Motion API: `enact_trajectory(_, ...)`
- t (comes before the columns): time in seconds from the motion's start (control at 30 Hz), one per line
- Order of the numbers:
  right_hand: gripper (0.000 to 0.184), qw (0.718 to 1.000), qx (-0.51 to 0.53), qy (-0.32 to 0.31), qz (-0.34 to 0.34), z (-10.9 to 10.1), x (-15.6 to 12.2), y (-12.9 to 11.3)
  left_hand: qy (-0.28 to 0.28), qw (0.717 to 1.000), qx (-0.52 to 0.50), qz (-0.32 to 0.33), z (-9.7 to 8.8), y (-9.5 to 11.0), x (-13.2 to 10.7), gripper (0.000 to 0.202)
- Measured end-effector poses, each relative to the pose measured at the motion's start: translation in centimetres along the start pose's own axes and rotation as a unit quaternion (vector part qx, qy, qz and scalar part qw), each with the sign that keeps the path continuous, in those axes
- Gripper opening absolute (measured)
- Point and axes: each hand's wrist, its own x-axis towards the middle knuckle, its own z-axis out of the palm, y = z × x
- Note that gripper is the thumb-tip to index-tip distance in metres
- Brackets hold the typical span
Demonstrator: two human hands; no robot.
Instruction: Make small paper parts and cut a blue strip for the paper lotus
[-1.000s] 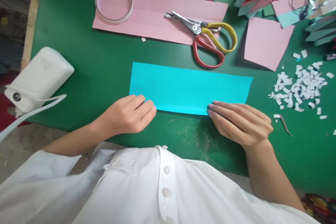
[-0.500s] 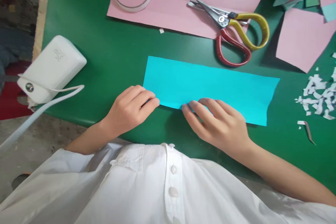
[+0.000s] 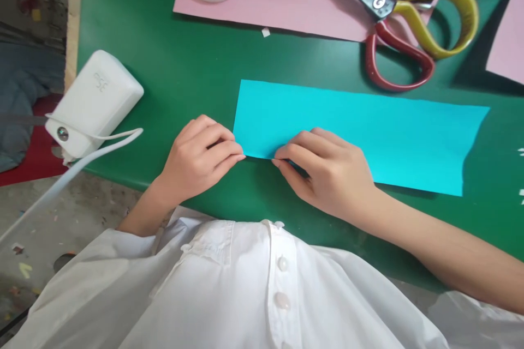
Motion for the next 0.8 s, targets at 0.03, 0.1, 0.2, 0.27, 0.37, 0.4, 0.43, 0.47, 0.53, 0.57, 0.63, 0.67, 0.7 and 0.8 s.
enact_trajectory(0.03,0.014,1.0,0.016,-0.003,0.013,0.0,0.0,0.0,0.002,1.0,-0.009,-0.009,-0.2,-0.2,-0.1,0.006)
enact_trajectory(0.1,0.014,0.999,0.039,-0.005,0.033,0.0,0.2,0.0,0.004,0.999,-0.021,-0.032,-0.4,-0.2,-0.2,0.008)
enact_trajectory(0.2,0.015,0.997,0.049,-0.011,0.054,0.0,0.4,-0.2,0.0,0.995,-0.023,-0.092,-0.5,0.3,-0.2,0.011)
enact_trajectory(0.27,0.017,0.996,0.045,-0.029,0.069,-0.2,0.6,-0.3,-0.007,0.989,-0.008,-0.148,-0.5,0.9,-0.1,0.012)
enact_trajectory(0.37,0.022,0.992,0.036,-0.078,0.093,-0.5,1.0,-0.5,-0.004,0.977,0.029,-0.213,-0.3,1.7,-0.1,0.012)
enact_trajectory(0.4,0.023,0.99,0.033,-0.094,0.101,-0.7,1.2,-0.5,0.001,0.974,0.039,-0.224,-0.2,1.9,-0.1,0.013)
enact_trajectory(0.43,0.024,0.988,0.029,-0.107,0.107,-0.8,1.4,-0.5,0.006,0.972,0.046,-0.231,-0.1,2.1,-0.1,0.014)
enact_trajectory(0.47,0.024,0.987,0.025,-0.117,0.111,-0.9,1.6,-0.5,0.011,0.971,0.05,-0.235,0.0,2.2,-0.1,0.014)
enact_trajectory(0.53,0.024,0.984,0.015,-0.133,0.116,-1.1,2.0,-0.3,0.013,0.968,0.058,-0.243,0.2,2.5,-0.1,0.015)
enact_trajectory(0.57,0.023,0.983,0.012,-0.142,0.118,-1.2,2.2,-0.2,0.011,0.967,0.063,-0.247,0.2,2.6,-0.1,0.014)
enact_trajectory(0.63,0.023,0.979,0.007,-0.162,0.123,-1.3,2.6,-0.1,0.003,0.964,0.073,-0.257,0.3,2.9,-0.1,0.013)
enact_trajectory(0.67,0.023,0.977,0.006,-0.171,0.127,-1.4,2.7,0.0,0.0,0.962,0.078,-0.262,0.3,3.0,-0.1,0.014)
enact_trajectory(0.7,0.023,0.975,0.006,-0.179,0.131,-1.4,2.8,0.1,-0.001,0.96,0.083,-0.266,0.3,3.0,-0.1,0.014)
enact_trajectory(0.8,0.024,0.974,0.009,-0.18,0.136,-1.4,3.0,0.1,0.008,0.963,0.083,-0.258,0.4,3.1,-0.3,0.013)
